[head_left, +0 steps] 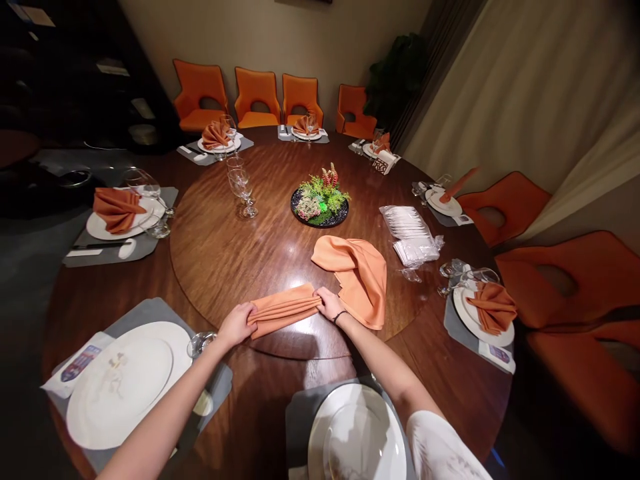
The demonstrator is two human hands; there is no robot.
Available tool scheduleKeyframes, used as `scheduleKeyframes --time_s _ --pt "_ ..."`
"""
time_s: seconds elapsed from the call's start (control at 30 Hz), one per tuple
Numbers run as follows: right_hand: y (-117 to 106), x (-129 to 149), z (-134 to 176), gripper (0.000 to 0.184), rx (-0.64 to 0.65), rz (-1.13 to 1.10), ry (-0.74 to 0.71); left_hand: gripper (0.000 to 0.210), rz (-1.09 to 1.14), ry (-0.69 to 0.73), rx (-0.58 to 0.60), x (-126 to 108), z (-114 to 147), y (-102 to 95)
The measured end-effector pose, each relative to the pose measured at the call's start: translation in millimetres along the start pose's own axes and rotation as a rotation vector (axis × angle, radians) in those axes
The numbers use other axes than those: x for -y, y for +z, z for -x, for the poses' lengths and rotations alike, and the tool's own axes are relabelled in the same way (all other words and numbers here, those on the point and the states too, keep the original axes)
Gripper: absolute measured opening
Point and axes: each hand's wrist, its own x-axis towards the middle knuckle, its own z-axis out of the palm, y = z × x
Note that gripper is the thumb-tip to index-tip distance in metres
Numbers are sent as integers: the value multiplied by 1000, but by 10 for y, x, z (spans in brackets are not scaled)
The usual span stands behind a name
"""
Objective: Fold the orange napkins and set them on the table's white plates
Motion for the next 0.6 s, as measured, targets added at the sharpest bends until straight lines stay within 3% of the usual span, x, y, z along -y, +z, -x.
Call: scheduleKeyframes --time_s 0.13,0.27,0.37,0.47,0.6 --pt "84 135 -138 29 107 313 21 28 -446 67 -47 -295 28 167" --pt "140 145 -134 29 112 351 8 29 -511 110 -17 -539 -28 397" --pt "111 106 -74 29 84 220 -53 45 -505 187 -9 -616 -95 490" --pt "83 50 11 38 11 -45 -71 47 -527 260 39 -607 -140 536" --pt "82 -29 107 51 0 -485 196 40 -548 326 72 -547 -153 567"
